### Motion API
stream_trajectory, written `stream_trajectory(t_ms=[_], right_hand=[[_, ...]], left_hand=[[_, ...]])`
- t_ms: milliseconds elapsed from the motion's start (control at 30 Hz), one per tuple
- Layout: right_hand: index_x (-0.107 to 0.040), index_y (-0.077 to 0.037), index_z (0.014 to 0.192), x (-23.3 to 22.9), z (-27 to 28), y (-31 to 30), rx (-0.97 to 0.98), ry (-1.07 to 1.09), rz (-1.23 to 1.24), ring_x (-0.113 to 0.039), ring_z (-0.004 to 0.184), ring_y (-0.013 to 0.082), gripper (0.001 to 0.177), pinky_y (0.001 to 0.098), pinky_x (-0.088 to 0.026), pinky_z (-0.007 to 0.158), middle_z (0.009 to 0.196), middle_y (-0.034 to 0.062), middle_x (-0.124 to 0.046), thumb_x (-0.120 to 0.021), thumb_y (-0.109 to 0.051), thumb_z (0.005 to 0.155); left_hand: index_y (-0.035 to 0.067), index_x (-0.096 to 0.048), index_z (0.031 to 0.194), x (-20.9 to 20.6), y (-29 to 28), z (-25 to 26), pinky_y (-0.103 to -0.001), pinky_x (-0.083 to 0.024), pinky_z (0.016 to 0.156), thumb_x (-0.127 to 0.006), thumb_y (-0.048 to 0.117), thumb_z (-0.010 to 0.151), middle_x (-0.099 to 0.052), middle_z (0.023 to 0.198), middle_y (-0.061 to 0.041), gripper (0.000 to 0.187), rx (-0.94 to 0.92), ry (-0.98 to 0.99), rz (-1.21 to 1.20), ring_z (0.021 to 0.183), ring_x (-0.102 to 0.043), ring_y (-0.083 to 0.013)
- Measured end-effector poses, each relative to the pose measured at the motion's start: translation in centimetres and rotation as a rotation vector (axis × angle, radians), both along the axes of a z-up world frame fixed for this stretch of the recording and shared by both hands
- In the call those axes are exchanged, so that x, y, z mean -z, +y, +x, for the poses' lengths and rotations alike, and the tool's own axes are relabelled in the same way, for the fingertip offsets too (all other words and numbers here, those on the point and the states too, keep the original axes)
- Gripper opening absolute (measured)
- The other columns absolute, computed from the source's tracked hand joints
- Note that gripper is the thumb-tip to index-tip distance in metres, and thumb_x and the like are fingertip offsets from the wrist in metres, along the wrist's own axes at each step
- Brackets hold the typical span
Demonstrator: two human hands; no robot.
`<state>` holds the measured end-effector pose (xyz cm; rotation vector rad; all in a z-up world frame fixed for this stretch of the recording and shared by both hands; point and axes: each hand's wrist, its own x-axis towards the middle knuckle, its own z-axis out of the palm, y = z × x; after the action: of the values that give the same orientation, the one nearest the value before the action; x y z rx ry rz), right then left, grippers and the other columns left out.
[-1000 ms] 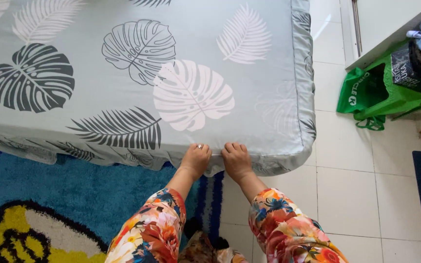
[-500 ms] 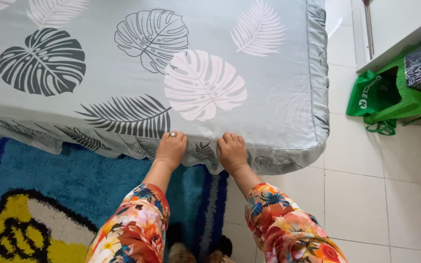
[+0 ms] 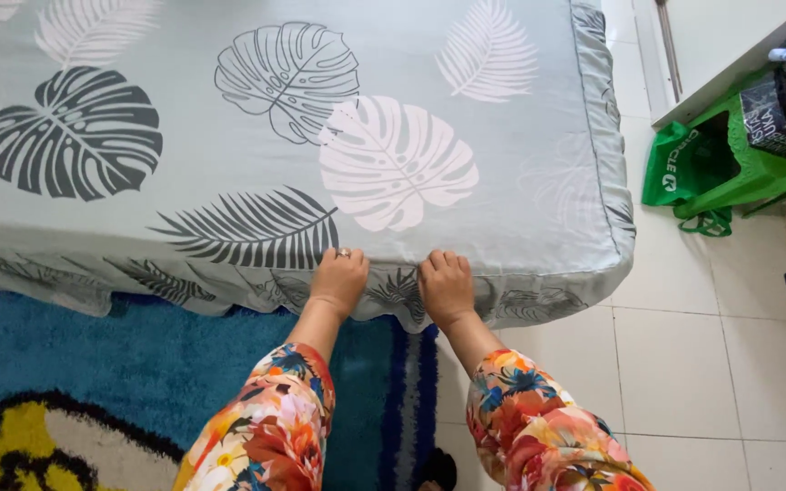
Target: Smoothing sheets, arranging pillows, and tucking in edges of a bed.
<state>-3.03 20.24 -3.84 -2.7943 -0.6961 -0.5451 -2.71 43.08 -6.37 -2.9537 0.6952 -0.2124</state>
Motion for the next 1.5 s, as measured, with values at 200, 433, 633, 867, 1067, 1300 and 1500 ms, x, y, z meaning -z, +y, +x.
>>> stream_trajectory(t_ms=[200,433,633,867,1067,1300,1500], right_hand=[[-0.064,-0.011,0.089,0.5,-1.1,0.3,0.066,0.021,-0.022,-0.055,0.098,0.0288,0.01,0.0436,-0.043,0.089,0.097,0.0076,-0.059,-0.068,-0.02,0.086],[-0.064,-0.009,0.091,-0.4,-1.0,1.5,0.079,0.091,-0.029,-0.056,0.102,0.0307,0.015,0.0443,-0.043,0.091,0.101,0.0097,-0.059,-0.069,-0.019,0.081],[-0.066,-0.013,0.089,-1.1,-0.6,6.9,-0.045,0.13,0.064,-0.056,0.1,0.0306,0.012,0.0451,-0.044,0.089,0.098,0.0089,-0.06,-0.071,-0.019,0.079],[-0.067,-0.014,0.085,-0.7,-0.2,12.0,-0.086,0.113,0.043,-0.058,0.096,0.0281,0.01,0.0446,-0.043,0.084,0.095,0.0059,-0.06,-0.071,-0.021,0.08],[-0.065,-0.012,0.082,0.2,0.1,14.0,-0.048,0.045,0.006,-0.058,0.096,0.029,0.008,0.0443,-0.044,0.086,0.095,0.0065,-0.061,-0.069,-0.02,0.08],[-0.065,-0.01,0.083,1.5,-1.0,15.2,0.053,0.07,-0.104,-0.057,0.096,0.0309,0.009,0.0446,-0.044,0.086,0.096,0.0086,-0.061,-0.066,-0.018,0.085],[-0.065,-0.008,0.088,2.1,-2.6,17.7,0.028,0.112,-0.182,-0.057,0.106,0.0321,0.01,0.0455,-0.045,0.089,0.105,0.0118,-0.06,-0.065,-0.016,0.083]], left_hand=[[0.015,-0.068,0.096,0.3,0.3,-0.6,-0.037,-0.045,0.082,-0.06,0.018,0.086,-0.065,0.094,-0.003,0.013,0.047,-0.015,0.013,0.092,-0.064,-0.0203],[0.015,-0.068,0.099,-2.5,2.1,-1.0,-0.037,-0.044,0.087,-0.06,0.017,0.084,-0.065,0.096,-0.004,0.017,0.135,0.007,0.014,0.094,-0.063,-0.0204],[0.017,-0.068,0.096,-2.2,7.2,-0.7,-0.039,-0.044,0.087,-0.06,0.02,0.085,-0.065,0.095,-0.002,0.014,0.073,-0.021,-0.009,0.094,-0.063,-0.0207],[0.019,-0.069,0.093,-1.9,14.2,-0.9,-0.041,-0.043,0.089,-0.06,0.021,0.086,-0.065,0.094,0.0,0.011,0.004,0.011,0.055,0.095,-0.063,-0.0202],[0.019,-0.07,0.092,-1.3,17.3,-0.8,-0.039,-0.043,0.089,-0.062,0.018,0.083,-0.066,0.093,0.001,0.012,-0.014,0.018,0.087,0.095,-0.064,-0.0193],[0.019,-0.07,0.088,-0.1,18.0,0.2,-0.04,-0.043,0.09,-0.061,0.02,0.085,-0.066,0.091,0.0,0.01,0.048,0.013,0.01,0.096,-0.063,-0.0197],[0.019,-0.07,0.092,-0.6,18.6,0.2,-0.04,-0.043,0.091,-0.059,0.021,0.088,-0.066,0.096,-0.002,0.012,0.057,0.061,0.031,0.099,-0.062,-0.0202]])
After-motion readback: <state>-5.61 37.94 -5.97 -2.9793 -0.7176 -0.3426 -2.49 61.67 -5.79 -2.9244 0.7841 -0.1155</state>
